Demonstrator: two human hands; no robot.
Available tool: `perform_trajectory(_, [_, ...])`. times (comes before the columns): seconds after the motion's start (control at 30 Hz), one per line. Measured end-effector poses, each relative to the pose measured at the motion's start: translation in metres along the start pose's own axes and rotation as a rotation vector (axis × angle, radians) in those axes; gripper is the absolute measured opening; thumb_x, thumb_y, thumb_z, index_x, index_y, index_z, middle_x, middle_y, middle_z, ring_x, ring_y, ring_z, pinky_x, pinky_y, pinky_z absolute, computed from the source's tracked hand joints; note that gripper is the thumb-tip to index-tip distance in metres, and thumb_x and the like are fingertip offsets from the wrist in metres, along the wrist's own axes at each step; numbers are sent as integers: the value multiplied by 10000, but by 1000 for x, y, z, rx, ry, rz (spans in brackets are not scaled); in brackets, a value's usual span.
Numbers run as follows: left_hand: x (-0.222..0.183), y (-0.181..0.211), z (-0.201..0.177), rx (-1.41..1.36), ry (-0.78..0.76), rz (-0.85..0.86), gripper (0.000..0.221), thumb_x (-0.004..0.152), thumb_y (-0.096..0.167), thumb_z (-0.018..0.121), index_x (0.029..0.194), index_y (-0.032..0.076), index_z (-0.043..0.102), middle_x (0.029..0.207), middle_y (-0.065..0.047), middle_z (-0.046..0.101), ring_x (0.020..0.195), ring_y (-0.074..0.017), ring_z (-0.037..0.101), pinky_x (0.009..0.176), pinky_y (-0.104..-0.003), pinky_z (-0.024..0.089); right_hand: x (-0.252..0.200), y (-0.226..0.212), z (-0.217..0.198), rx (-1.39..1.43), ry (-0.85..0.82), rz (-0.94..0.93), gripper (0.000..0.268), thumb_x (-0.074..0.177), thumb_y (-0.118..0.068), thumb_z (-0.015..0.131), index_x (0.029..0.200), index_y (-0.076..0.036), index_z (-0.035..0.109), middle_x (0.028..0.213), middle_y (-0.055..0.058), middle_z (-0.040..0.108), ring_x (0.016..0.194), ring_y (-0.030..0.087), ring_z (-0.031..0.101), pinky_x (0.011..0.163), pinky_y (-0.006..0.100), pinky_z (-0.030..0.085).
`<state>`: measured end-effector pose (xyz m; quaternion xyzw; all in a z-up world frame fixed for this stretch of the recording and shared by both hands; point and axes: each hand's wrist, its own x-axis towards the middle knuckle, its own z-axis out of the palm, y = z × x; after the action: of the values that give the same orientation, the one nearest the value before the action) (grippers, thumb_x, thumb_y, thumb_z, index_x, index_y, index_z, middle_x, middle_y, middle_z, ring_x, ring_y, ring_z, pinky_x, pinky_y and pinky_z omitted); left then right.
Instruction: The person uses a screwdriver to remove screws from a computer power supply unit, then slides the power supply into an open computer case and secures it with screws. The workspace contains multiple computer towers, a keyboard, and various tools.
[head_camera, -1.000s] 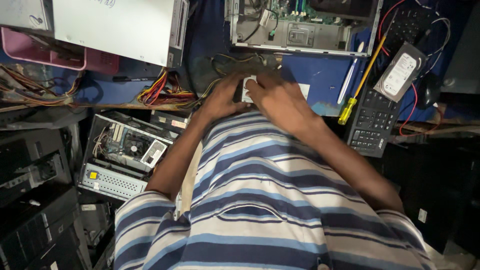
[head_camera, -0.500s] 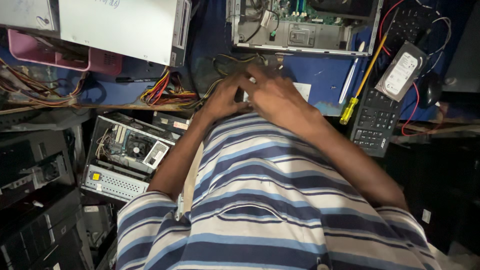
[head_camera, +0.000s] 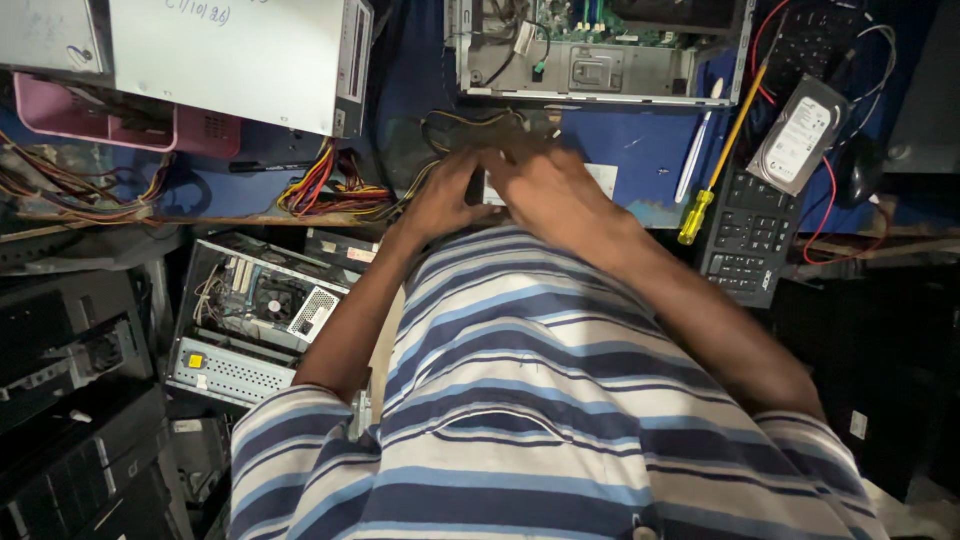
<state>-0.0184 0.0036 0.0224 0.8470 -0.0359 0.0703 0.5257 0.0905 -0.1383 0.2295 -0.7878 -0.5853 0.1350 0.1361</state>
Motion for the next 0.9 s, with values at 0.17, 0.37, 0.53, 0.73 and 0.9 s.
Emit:
perform_trajectory(0.17, [-1, -5, 3, 20, 14, 34, 868, 686, 216, 905, 1404, -16, 475, 1386, -272, 544, 1281, -465, 542, 1098, -493, 452, 5, 0, -13, 22, -173, 128, 451, 801, -171, 745, 1212, -49, 606, 1167, 204, 658, 1023, 402, 683, 775, 498, 558])
perform_trajectory(0.37, [-5, -14, 8, 42, -13, -38, 857, 706, 224, 892, 1421, -8, 481, 1413, -276, 537, 1307, -460, 530, 1126, -486, 433, 11, -6, -18, -49, -306, 220, 409, 963, -199, 662, 1341, -77, 565, 1194, 205, 667, 1054, 394, 680, 843, 508, 556])
perform_trajectory(0.53, [-6, -12, 7, 46, -23, -56, 843, 724, 246, 900, 1423, 12, 490, 1407, -269, 543, 1314, -459, 523, 1121, -491, 426, 7, -1, -18, 118, -172, 16, 472, 763, -85, 706, 1210, 2, 582, 1216, 260, 631, 1064, 411, 665, 828, 497, 570])
perform_trajectory(0.73, [-4, -10, 5, 39, -26, -35, 801, 738, 218, 876, 1423, 26, 507, 1401, -246, 554, 1325, -448, 516, 1134, -494, 418, 6, -3, -14, -17, -261, 110, 435, 935, -84, 650, 1351, 1, 556, 1204, 259, 652, 1043, 417, 678, 810, 505, 568])
perform_trajectory(0.9, [-4, -17, 7, 82, 4, 83, 804, 728, 217, 888, 1404, 15, 504, 1423, -245, 554, 1354, -446, 507, 1162, -495, 402, 3, -1, -11, 108, 77, -230, 480, 795, -41, 638, 1268, -3, 570, 1229, 238, 658, 1100, 424, 691, 888, 454, 599])
